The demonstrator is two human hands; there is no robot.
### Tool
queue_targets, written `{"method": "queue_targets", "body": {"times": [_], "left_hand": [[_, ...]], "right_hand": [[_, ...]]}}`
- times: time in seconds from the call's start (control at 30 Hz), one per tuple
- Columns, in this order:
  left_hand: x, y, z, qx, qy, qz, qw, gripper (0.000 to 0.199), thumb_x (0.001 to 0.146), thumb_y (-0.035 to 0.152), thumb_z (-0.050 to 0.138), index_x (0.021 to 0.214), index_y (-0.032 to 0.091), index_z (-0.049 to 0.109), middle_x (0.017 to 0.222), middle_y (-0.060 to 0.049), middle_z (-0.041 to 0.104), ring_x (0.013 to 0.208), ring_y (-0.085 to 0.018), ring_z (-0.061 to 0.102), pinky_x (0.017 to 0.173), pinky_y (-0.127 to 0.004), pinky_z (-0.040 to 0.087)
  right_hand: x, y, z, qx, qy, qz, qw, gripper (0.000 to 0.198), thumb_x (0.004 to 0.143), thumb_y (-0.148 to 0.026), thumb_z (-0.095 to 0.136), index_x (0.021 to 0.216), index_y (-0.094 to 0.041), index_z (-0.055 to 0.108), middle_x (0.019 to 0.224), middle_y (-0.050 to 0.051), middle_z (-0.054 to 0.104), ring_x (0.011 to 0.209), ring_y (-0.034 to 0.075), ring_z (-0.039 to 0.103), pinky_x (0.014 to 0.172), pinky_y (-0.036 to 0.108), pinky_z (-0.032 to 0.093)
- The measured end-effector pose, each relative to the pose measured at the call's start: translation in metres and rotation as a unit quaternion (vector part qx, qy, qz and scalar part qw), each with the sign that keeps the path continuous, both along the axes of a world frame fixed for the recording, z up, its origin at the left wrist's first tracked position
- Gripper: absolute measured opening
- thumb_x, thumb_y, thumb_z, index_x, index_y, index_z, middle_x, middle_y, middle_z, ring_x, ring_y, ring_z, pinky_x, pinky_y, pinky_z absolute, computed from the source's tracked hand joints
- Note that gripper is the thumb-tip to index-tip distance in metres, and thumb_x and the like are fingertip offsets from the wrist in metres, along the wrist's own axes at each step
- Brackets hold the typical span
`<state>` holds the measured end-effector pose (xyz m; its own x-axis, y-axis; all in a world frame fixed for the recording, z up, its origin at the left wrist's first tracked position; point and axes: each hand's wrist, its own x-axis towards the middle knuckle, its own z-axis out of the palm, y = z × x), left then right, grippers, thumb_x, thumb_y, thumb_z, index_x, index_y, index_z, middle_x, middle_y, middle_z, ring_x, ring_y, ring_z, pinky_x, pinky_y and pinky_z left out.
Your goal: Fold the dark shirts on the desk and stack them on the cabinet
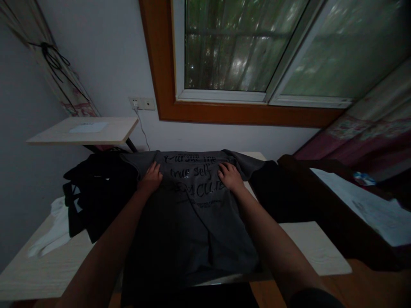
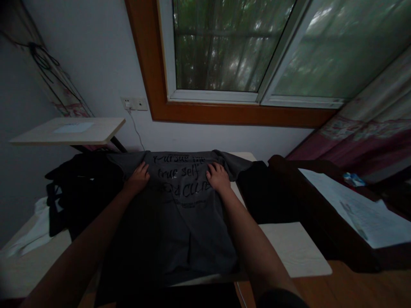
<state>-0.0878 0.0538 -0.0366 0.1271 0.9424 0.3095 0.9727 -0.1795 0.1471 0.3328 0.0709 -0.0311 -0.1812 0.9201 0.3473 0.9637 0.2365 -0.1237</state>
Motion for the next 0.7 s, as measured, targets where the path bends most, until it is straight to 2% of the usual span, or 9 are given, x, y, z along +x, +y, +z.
{"method": "queue_targets", "body": {"times": [0.07,0.13,0.33,0.43,0.57,0.7], "left_hand": [[0.002,-0.021,0.002,0.012,0.005,0.024,1.000,0.052,0.097,0.029,0.038,0.144,0.012,0.052,0.157,-0.016,0.046,0.147,-0.029,0.041,0.120,-0.044,0.038],[0.004,-0.044,0.005,0.021,0.015,0.037,0.999,0.050,0.098,0.030,0.040,0.142,0.014,0.055,0.154,-0.016,0.050,0.143,-0.031,0.045,0.116,-0.046,0.042],[0.011,-0.108,0.017,0.052,0.050,0.021,0.997,0.046,0.097,0.031,0.044,0.134,0.011,0.062,0.139,-0.021,0.058,0.129,-0.035,0.054,0.110,-0.050,0.045],[0.014,-0.130,0.020,0.060,0.048,0.017,0.997,0.044,0.097,0.032,0.046,0.132,0.012,0.063,0.134,-0.021,0.059,0.123,-0.036,0.056,0.105,-0.051,0.048],[0.016,-0.136,0.021,0.067,0.068,0.010,0.995,0.043,0.097,0.030,0.046,0.132,0.011,0.063,0.133,-0.021,0.059,0.125,-0.035,0.055,0.106,-0.049,0.047],[0.013,-0.119,0.020,0.061,0.079,-0.006,0.995,0.044,0.097,0.030,0.045,0.132,0.011,0.062,0.136,-0.021,0.058,0.128,-0.034,0.054,0.110,-0.048,0.045]], "right_hand": [[0.002,-0.009,-0.001,0.004,0.004,-0.002,1.000,0.049,0.101,-0.042,0.044,0.142,-0.021,0.058,0.144,0.015,0.053,0.133,0.034,0.045,0.111,0.048,0.041],[0.004,-0.019,-0.001,0.009,0.009,0.000,1.000,0.048,0.101,-0.042,0.044,0.142,-0.021,0.059,0.143,0.015,0.054,0.133,0.034,0.046,0.111,0.048,0.041],[0.006,-0.058,0.000,0.029,0.012,0.025,0.999,0.046,0.101,-0.040,0.045,0.140,-0.021,0.060,0.138,0.016,0.055,0.130,0.034,0.048,0.113,0.050,0.039],[0.008,-0.081,0.001,0.035,0.010,0.038,0.999,0.044,0.101,-0.038,0.045,0.139,-0.021,0.060,0.138,0.015,0.056,0.130,0.033,0.048,0.115,0.050,0.037],[0.008,-0.105,0.004,0.038,-0.006,0.049,0.998,0.043,0.101,-0.037,0.045,0.138,-0.019,0.060,0.138,0.016,0.056,0.132,0.033,0.046,0.116,0.050,0.036],[0.005,-0.111,0.008,0.038,-0.016,0.040,0.998,0.044,0.101,-0.035,0.046,0.139,-0.017,0.059,0.139,0.016,0.057,0.133,0.034,0.046,0.115,0.050,0.037]]}}
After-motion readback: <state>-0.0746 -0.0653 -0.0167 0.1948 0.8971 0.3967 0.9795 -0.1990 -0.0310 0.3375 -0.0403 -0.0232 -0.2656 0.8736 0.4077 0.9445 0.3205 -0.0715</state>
